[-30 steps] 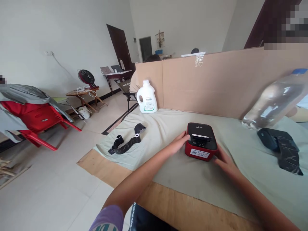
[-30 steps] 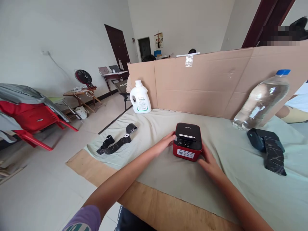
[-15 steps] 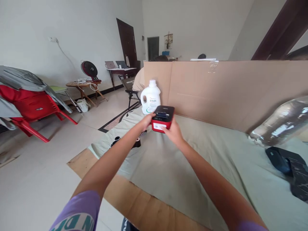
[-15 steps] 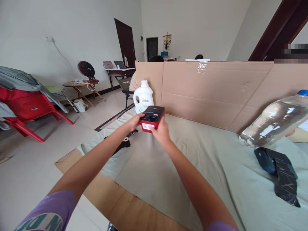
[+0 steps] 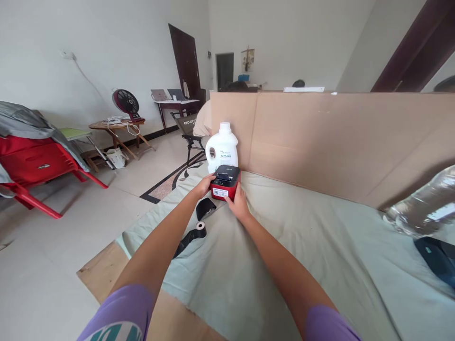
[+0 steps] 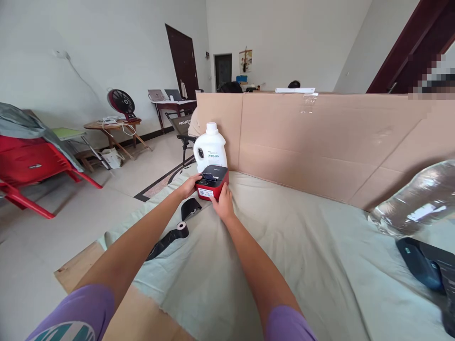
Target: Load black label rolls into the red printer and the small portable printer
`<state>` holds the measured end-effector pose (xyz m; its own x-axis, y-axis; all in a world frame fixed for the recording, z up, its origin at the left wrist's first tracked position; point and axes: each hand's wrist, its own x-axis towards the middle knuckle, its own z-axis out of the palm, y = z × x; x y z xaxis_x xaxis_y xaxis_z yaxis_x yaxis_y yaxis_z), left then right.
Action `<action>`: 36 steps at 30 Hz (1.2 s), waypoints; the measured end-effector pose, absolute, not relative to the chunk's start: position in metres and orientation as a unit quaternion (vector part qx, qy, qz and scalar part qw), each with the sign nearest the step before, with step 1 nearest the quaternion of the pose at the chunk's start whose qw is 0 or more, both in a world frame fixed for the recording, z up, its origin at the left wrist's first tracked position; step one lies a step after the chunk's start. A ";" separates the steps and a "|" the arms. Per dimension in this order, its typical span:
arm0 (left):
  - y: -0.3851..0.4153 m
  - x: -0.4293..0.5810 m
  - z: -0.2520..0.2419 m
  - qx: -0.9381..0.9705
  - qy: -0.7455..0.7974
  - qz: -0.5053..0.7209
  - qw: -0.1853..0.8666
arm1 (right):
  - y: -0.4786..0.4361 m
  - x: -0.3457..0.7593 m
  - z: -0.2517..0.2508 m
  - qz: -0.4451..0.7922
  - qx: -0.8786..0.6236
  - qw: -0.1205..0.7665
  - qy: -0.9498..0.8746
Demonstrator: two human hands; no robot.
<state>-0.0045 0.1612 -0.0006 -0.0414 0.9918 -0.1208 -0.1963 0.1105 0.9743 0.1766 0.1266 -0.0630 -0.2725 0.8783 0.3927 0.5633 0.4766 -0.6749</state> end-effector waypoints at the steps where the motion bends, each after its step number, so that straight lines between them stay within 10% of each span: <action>1: 0.162 -0.005 -0.003 0.412 0.482 0.531 0.562 | 0.126 0.178 -0.067 0.210 -0.486 0.380 -0.758; 12: 0.134 0.005 0.029 0.513 0.633 0.487 0.314 | 0.099 0.192 -0.043 0.304 -0.512 0.338 -0.729; 18: 0.057 0.077 0.047 0.496 0.562 0.662 -0.008 | -0.022 0.314 -0.049 0.315 -0.473 0.316 -0.759; 26: -0.080 0.214 -0.027 0.960 0.226 0.084 0.142 | -0.096 0.629 -0.013 -0.038 -0.749 0.428 -0.504; 36: -0.104 0.213 -0.041 0.963 0.238 0.064 0.106 | -0.086 0.688 0.005 0.069 -0.880 0.310 -0.354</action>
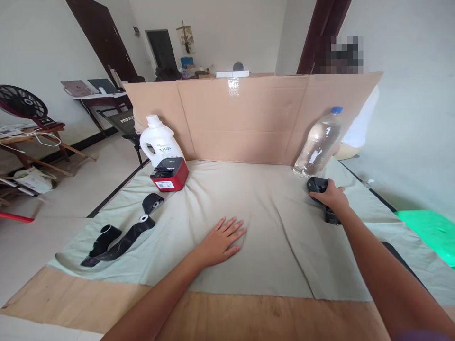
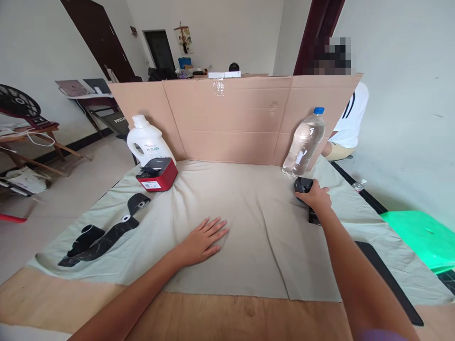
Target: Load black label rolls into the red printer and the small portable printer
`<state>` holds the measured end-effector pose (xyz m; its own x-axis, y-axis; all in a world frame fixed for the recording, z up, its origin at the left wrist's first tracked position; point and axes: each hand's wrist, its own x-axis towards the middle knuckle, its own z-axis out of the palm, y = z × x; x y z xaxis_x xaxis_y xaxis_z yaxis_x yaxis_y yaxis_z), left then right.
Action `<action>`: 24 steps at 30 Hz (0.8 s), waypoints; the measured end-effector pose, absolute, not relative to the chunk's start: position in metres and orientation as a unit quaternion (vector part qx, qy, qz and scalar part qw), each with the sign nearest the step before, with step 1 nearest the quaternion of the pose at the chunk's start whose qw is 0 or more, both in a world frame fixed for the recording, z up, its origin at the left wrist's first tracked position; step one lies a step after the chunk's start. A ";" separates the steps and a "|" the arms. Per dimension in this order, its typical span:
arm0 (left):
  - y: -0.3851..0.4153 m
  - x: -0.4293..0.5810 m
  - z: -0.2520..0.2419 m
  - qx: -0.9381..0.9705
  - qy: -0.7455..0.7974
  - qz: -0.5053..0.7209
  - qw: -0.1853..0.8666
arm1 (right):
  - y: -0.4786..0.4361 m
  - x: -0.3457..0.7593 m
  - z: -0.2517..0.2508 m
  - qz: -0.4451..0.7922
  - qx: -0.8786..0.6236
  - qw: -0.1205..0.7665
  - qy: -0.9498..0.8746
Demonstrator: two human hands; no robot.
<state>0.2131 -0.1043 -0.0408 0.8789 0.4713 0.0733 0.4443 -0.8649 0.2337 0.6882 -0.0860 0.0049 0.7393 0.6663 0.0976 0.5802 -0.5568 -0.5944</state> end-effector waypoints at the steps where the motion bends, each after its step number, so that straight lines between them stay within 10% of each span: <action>1: -0.105 0.214 -0.041 0.963 0.239 0.064 0.106 | -0.089 0.671 0.007 0.066 -0.880 0.316 -0.348; 13: -0.095 0.201 -0.037 0.852 0.425 0.242 0.186 | -0.127 0.373 0.013 0.151 -0.753 0.255 -0.588; 24: -0.071 0.198 -0.038 0.842 0.399 0.209 0.298 | -0.147 0.330 0.004 -0.010 -0.803 0.149 -0.577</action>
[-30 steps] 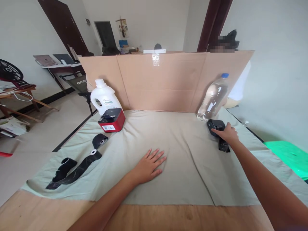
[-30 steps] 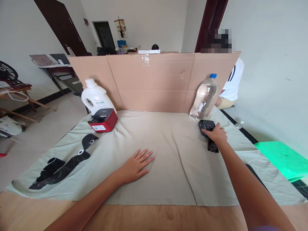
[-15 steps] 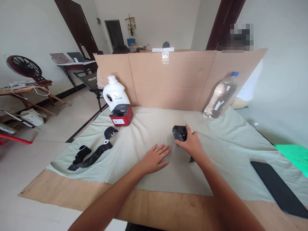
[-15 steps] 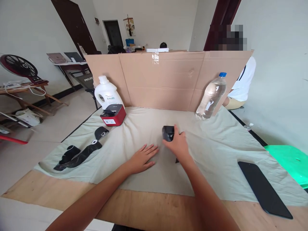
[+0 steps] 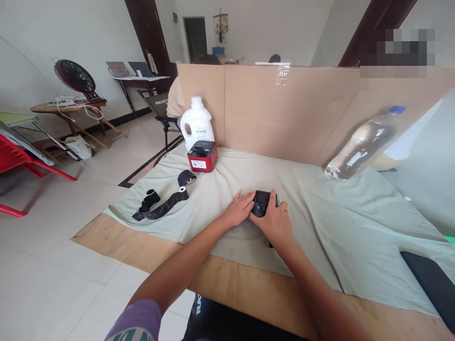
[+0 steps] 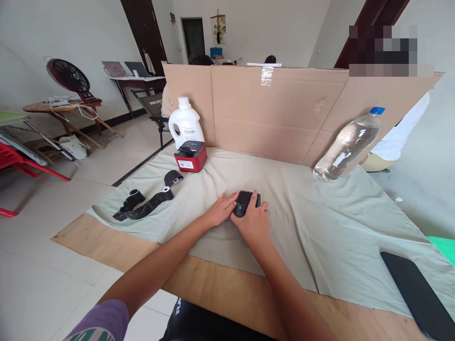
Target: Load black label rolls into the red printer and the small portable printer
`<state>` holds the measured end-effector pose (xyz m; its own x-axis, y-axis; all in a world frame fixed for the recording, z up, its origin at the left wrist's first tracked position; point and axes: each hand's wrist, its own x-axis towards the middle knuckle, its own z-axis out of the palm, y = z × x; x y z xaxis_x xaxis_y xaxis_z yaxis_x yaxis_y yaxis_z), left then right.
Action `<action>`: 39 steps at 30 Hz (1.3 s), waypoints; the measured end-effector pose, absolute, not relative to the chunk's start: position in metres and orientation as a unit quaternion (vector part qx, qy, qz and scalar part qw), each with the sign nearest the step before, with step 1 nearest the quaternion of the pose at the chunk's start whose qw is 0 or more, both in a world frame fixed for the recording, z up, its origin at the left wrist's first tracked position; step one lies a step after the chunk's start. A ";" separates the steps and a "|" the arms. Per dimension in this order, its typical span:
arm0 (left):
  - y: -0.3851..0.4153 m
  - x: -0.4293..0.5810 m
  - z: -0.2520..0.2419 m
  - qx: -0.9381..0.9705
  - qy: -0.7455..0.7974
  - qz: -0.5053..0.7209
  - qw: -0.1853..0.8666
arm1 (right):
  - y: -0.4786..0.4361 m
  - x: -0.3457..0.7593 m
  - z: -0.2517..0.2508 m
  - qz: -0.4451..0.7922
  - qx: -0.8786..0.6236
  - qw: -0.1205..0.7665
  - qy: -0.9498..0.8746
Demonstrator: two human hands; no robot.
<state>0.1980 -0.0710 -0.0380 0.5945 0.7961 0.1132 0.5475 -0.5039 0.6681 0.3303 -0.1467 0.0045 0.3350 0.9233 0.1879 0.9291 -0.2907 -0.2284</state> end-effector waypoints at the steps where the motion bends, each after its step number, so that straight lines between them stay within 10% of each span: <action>1: -0.071 0.199 -0.038 0.842 0.396 0.208 0.302 | -0.149 0.330 0.005 -0.009 -0.804 0.148 -0.575; 8: -0.085 0.196 -0.039 0.851 0.379 0.235 0.277 | -0.155 0.360 0.016 0.176 -0.785 0.128 -0.581; 20: -0.084 0.190 -0.045 0.859 0.385 0.230 0.247 | -0.147 0.414 -0.029 0.277 -0.675 0.443 -0.521; 39: -0.080 0.192 -0.047 0.900 0.373 0.184 0.135 | -0.157 0.412 -0.041 0.273 -0.645 0.465 -0.542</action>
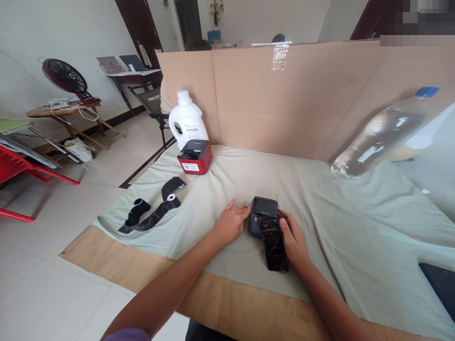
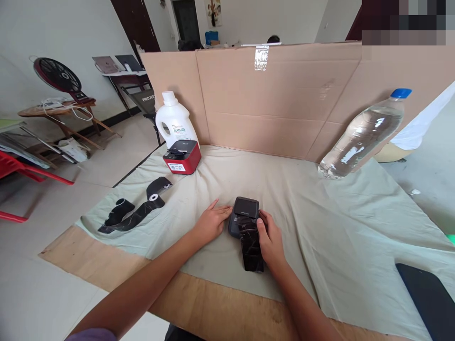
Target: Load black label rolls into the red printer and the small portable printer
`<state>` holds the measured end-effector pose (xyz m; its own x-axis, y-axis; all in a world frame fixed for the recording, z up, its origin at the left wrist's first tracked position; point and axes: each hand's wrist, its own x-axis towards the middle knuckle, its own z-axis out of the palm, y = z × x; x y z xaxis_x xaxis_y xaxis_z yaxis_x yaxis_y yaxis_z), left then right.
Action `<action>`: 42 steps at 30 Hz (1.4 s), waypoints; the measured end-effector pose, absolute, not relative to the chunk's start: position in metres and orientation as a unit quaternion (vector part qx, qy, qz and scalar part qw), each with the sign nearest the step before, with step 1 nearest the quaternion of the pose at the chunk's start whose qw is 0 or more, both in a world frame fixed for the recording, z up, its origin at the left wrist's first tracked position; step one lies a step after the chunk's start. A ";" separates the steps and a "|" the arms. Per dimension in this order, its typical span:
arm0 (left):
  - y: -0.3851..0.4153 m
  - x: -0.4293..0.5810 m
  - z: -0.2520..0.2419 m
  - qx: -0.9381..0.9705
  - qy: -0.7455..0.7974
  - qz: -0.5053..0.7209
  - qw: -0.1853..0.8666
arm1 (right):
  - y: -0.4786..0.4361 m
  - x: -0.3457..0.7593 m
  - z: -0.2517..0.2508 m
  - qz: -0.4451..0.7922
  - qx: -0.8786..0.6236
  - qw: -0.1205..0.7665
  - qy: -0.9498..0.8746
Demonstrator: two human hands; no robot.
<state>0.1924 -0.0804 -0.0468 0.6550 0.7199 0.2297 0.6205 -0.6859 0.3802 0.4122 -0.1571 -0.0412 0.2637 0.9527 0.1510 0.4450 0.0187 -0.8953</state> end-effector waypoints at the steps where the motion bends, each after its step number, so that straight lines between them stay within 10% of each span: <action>1: -0.080 0.192 -0.047 0.893 0.380 0.189 0.150 | -0.157 0.413 -0.041 0.273 -0.644 0.464 -0.544; 19: -0.088 0.198 -0.042 0.803 0.424 0.279 0.312 | -0.131 0.427 -0.034 0.163 -0.612 0.415 -0.653; 42: -0.087 0.196 -0.039 0.803 0.414 0.286 0.318 | -0.071 0.410 0.023 0.075 -0.691 0.039 -0.718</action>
<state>0.1961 -0.0873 -0.0391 0.4930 0.8474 0.1969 0.4831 -0.4549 0.7481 0.4100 -0.0706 0.0227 -0.0419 0.9980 -0.0483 0.9862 0.0336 -0.1622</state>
